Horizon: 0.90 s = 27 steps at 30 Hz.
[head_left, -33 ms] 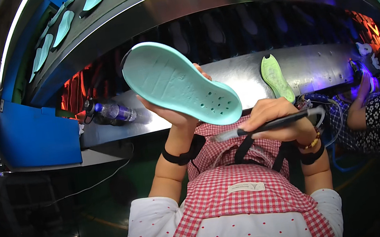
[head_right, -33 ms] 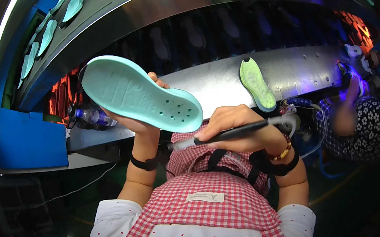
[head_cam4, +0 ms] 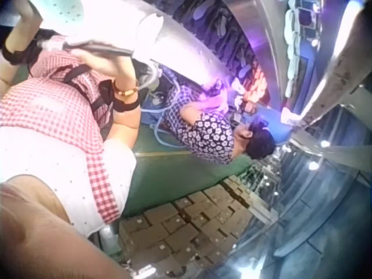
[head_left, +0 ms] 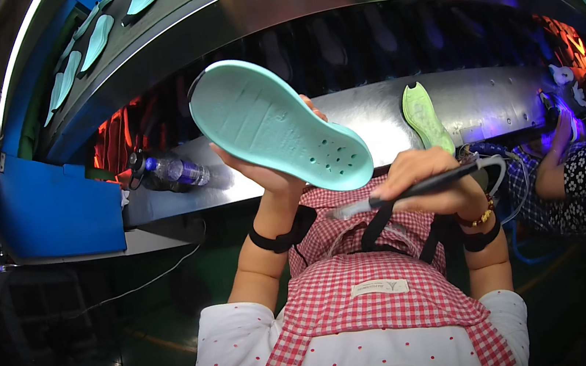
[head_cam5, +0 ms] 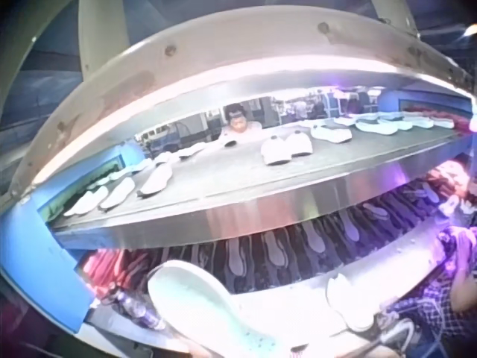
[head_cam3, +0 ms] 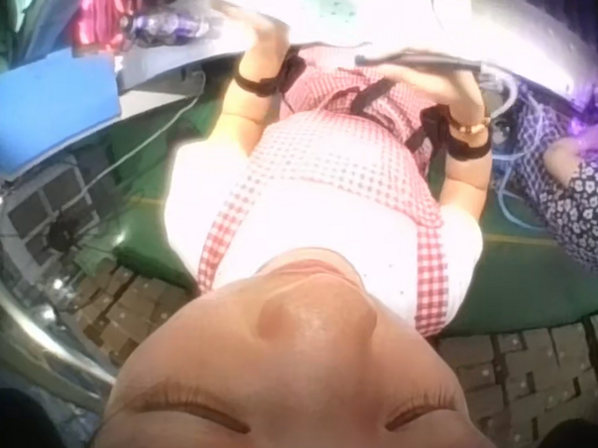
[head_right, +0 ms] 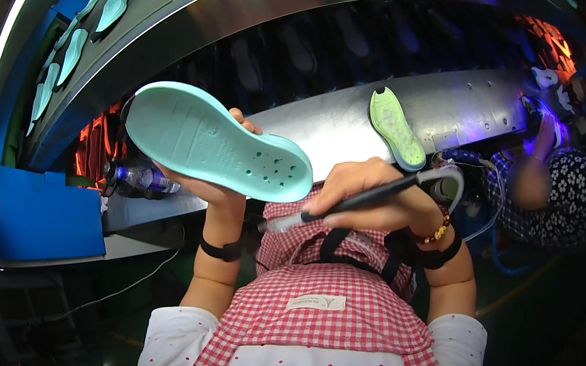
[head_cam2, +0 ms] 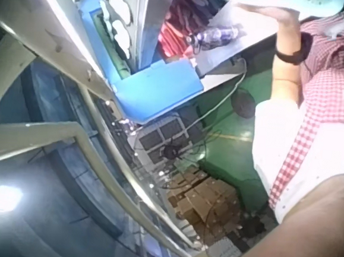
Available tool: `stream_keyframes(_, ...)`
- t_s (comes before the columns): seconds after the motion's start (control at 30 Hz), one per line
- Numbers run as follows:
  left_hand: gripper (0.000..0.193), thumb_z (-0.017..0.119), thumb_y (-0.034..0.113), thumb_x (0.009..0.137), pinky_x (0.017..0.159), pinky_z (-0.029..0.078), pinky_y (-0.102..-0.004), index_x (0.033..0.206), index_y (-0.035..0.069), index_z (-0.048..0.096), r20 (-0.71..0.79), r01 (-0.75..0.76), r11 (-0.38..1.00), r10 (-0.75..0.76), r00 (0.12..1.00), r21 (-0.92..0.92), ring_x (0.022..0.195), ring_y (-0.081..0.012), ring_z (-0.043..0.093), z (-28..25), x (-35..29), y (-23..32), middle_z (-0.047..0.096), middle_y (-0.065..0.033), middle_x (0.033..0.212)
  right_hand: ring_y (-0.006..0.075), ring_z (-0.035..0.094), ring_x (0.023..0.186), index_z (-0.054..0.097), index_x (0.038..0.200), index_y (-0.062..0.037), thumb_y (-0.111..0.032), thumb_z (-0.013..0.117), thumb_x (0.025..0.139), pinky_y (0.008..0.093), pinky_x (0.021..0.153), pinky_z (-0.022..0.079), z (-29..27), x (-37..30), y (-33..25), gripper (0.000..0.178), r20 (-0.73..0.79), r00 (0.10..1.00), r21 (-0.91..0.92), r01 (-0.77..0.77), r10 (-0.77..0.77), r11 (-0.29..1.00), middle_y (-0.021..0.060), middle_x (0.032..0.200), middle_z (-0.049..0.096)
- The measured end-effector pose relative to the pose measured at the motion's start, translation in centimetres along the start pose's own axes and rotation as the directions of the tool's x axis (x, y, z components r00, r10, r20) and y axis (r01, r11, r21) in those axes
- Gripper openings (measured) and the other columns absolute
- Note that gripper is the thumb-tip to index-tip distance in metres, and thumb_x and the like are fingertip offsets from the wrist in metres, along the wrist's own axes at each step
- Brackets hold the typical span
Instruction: Applying a liquid substance (glue or primer) to shoe soles using a brush on a manufacturing line.
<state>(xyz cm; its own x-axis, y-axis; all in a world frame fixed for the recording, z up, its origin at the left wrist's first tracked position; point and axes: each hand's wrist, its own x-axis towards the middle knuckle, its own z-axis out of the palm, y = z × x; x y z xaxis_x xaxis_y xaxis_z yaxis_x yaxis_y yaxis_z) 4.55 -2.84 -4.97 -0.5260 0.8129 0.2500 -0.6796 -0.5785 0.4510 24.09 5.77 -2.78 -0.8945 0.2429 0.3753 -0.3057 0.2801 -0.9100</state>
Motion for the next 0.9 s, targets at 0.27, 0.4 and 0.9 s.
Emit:
stream_keyframes(0.27,0.089,0.025,0.076,0.069,0.069,0.046,-0.0409,0.114,0.003,0.045,0.082,0.027,0.993,-0.036,0.996,0.114,0.077,-0.0310,0.054,0.1,0.2,0.3,0.052,-0.0221,0.095,0.0160,0.058,0.081,0.063,0.090,0.0003,0.005,0.062,0.068,0.0253,0.074,0.046,0.1,-0.7,1.0,0.022,-0.073,0.991,0.159,-0.100,0.113,0.982,0.0110,0.087,0.062)
stream_keyframes(0.4,0.083,0.025,0.071,0.074,0.078,0.045,-0.0452,0.122,0.004,0.038,0.014,0.083,0.996,-0.084,0.996,0.041,0.090,-0.0350,0.054,1.2,0.2,0.5,0.048,-0.0256,0.108,0.0179,0.058,0.083,0.060,0.089,0.0046,0.001,0.058,0.072,0.0259,0.078,0.046,0.8,-0.9,2.0,0.018,-0.247,0.908,0.525,-0.170,0.340,0.834,0.0140,0.090,0.061)
stream_keyframes(0.9,0.051,0.037,0.039,0.084,0.077,0.049,-0.0328,0.121,0.004,0.038,0.096,0.505,0.816,-0.547,0.831,0.281,0.093,-0.0225,0.056,-0.4,-2.4,-0.8,0.052,-0.0145,0.107,0.0195,0.062,0.081,0.062,0.087,0.0014,0.001,0.065,0.069,0.0267,0.073,0.049,1.0,-1.5,-0.3,0.019,-0.117,0.987,-0.055,-0.116,0.109,0.992,0.0139,0.086,0.063)
